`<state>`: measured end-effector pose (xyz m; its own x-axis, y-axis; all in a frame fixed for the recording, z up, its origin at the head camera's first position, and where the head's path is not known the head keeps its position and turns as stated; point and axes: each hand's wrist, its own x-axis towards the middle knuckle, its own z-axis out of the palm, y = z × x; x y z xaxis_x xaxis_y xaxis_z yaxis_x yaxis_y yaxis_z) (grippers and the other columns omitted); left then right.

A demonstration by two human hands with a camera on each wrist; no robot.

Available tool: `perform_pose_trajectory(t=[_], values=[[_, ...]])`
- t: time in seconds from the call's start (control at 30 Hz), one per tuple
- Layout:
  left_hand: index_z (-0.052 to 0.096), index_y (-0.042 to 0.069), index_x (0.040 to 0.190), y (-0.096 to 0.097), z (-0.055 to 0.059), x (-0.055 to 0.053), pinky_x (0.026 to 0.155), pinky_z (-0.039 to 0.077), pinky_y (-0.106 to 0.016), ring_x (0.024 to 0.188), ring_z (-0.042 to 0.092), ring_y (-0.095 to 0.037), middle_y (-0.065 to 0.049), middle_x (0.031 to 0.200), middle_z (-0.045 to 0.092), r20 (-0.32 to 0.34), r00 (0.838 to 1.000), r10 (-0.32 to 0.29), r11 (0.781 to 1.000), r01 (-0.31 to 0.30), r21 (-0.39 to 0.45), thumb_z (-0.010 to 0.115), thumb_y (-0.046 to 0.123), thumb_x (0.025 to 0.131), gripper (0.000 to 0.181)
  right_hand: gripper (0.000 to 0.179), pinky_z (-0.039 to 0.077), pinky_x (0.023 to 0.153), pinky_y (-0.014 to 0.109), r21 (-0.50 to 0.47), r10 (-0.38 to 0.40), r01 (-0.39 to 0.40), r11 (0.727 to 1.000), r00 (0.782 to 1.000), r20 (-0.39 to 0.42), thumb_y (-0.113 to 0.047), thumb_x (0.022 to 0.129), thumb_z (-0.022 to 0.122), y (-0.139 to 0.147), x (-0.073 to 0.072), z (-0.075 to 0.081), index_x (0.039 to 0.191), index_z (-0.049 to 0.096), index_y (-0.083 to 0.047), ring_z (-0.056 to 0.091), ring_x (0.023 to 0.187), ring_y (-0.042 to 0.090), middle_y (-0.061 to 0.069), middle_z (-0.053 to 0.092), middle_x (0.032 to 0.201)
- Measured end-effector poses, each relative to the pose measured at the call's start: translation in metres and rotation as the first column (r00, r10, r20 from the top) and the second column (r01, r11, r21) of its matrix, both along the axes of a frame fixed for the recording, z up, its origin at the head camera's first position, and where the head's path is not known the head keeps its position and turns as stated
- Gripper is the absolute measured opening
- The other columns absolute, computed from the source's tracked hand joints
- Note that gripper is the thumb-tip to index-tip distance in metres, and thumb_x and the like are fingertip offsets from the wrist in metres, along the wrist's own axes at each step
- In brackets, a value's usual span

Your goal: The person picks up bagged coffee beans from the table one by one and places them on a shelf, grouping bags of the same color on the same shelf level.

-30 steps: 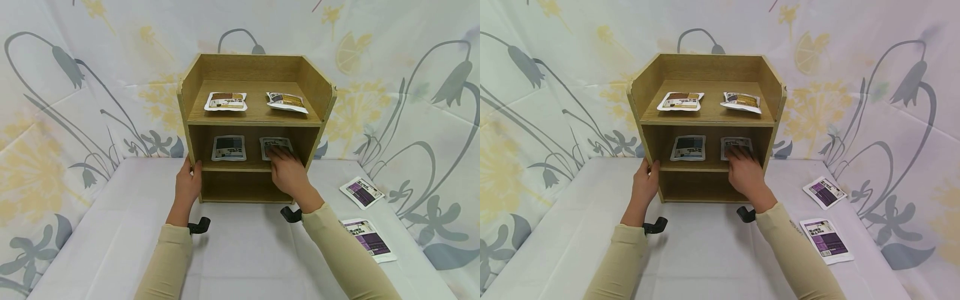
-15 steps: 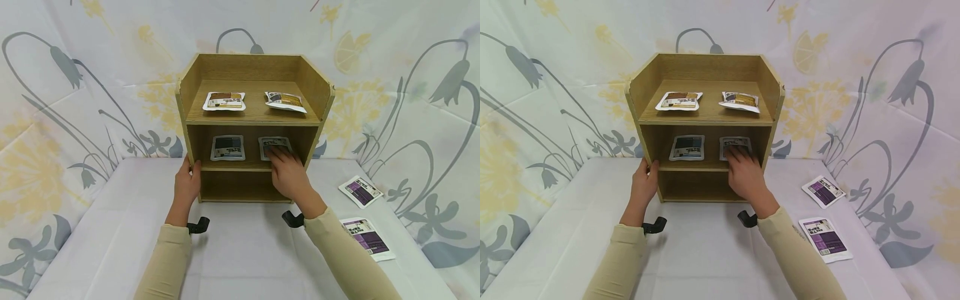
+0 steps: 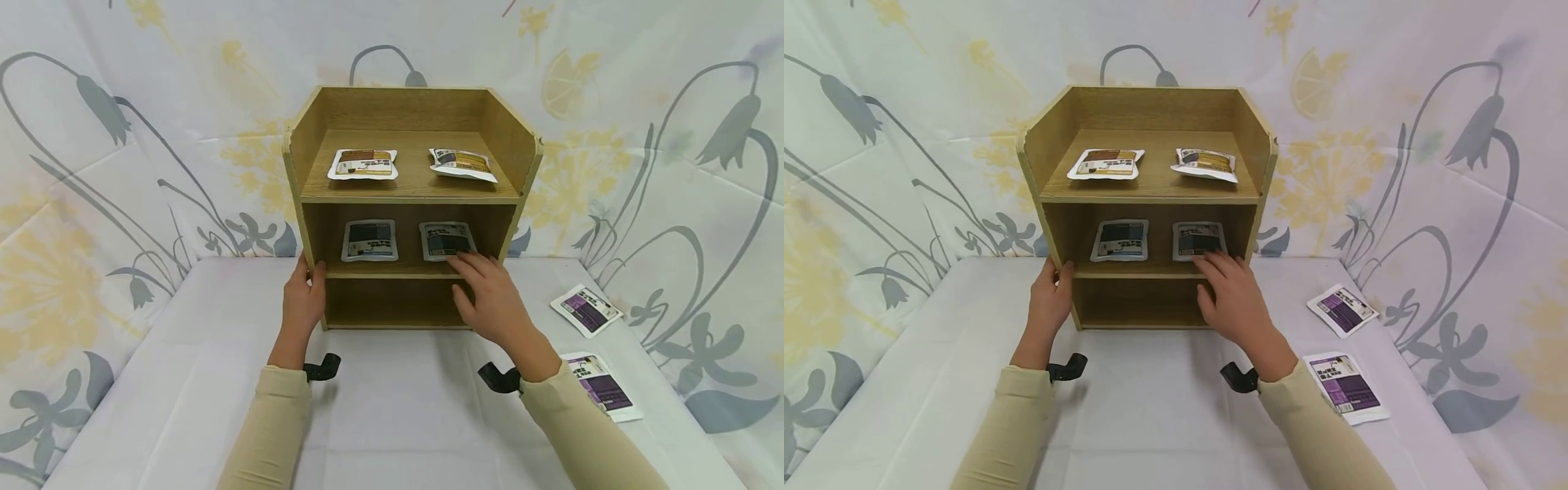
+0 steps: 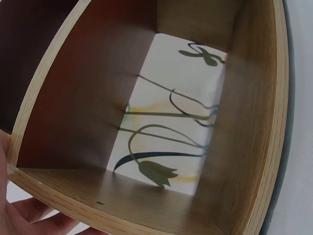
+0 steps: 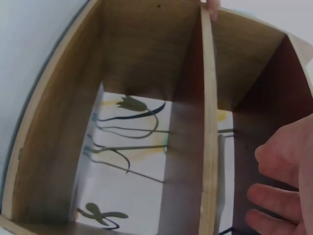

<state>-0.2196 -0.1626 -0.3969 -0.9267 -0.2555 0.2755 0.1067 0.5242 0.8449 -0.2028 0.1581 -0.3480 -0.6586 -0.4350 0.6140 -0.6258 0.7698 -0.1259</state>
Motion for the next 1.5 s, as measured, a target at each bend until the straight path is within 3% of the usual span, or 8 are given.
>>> perform_pose_trajectory(t=[0.33, 0.57, 0.87, 1.07, 1.27, 1.5], values=[[0.026, 0.022, 0.154, -0.001, -0.001, -0.002, 0.095, 0.049, -0.057, 0.129, 0.051, -0.039, -0.013, 0.149, 0.045, -0.012, 1.000, 0.003, 1.000, -0.003, -0.004, 0.034, 0.046, 0.103, 0.057, 0.036, 0.048, 0.095, 0.051, -0.050, 0.047, -0.050, 0.998, 0.997, -0.056, -0.010, 0.085, 0.066, 0.021, 0.020, -0.005, 0.120, 0.066, -0.004, 0.061, 0.110, 0.034, 0.015, 0.065, 0.120], [0.027, 0.023, 0.154, -0.001, 0.000, -0.001, 0.095, 0.049, -0.057, 0.129, 0.051, -0.038, -0.014, 0.148, 0.046, -0.038, 0.999, 0.003, 1.000, -0.004, -0.007, 0.035, 0.046, 0.103, 0.057, 0.034, 0.050, 0.089, 0.051, -0.059, 0.034, -0.037, 0.998, 0.998, -0.049, -0.006, 0.082, 0.065, 0.039, 0.023, -0.019, 0.116, 0.067, -0.003, 0.063, 0.105, 0.035, 0.016, 0.067, 0.116], [0.026, 0.022, 0.154, -0.001, 0.000, 0.000, 0.095, 0.049, -0.057, 0.130, 0.050, -0.039, -0.013, 0.150, 0.044, -0.023, 1.000, -0.001, 1.000, 0.001, 0.004, 0.034, 0.046, 0.103, 0.057, 0.030, 0.052, 0.084, 0.051, -0.053, -0.001, -0.001, 0.999, 0.999, -0.039, -0.005, 0.080, 0.064, 0.058, 0.029, -0.037, 0.110, 0.068, 0.000, 0.066, 0.099, 0.036, 0.016, 0.069, 0.108], [0.027, 0.022, 0.154, 0.000, 0.000, 0.000, 0.095, 0.049, -0.058, 0.130, 0.050, -0.039, -0.013, 0.150, 0.045, -0.021, 1.000, -0.002, 1.000, 0.002, 0.001, 0.035, 0.046, 0.103, 0.057, 0.029, 0.050, 0.088, 0.053, -0.040, -0.078, 0.080, 0.996, 0.996, 0.053, -0.006, 0.082, 0.064, 0.070, 0.034, -0.047, 0.111, 0.068, -0.002, 0.064, 0.103, 0.037, 0.017, 0.067, 0.111], [0.028, 0.022, 0.154, 0.000, 0.000, 0.001, 0.095, 0.049, -0.058, 0.130, 0.050, -0.039, -0.013, 0.149, 0.045, -0.036, 0.999, -0.014, 1.000, 0.014, 0.000, 0.036, 0.045, 0.103, 0.056, 0.028, 0.047, 0.091, 0.056, -0.016, -0.166, 0.171, 0.985, 0.971, 0.170, -0.007, 0.085, 0.062, 0.081, 0.041, -0.057, 0.112, 0.068, -0.004, 0.062, 0.108, 0.038, 0.017, 0.065, 0.117], [0.027, 0.023, 0.154, 0.000, 0.001, 0.001, 0.095, 0.049, -0.057, 0.130, 0.050, -0.038, -0.013, 0.149, 0.045, -0.021, 1.000, -0.013, 1.000, 0.013, 0.004, 0.035, 0.046, 0.103, 0.056, 0.027, 0.049, 0.087, 0.055, 0.008, -0.197, 0.200, 0.980, 0.958, 0.208, -0.007, 0.085, 0.062, 0.098, 0.044, -0.069, 0.111, 0.067, -0.004, 0.063, 0.105, 0.038, 0.017, 0.066, 0.115]])
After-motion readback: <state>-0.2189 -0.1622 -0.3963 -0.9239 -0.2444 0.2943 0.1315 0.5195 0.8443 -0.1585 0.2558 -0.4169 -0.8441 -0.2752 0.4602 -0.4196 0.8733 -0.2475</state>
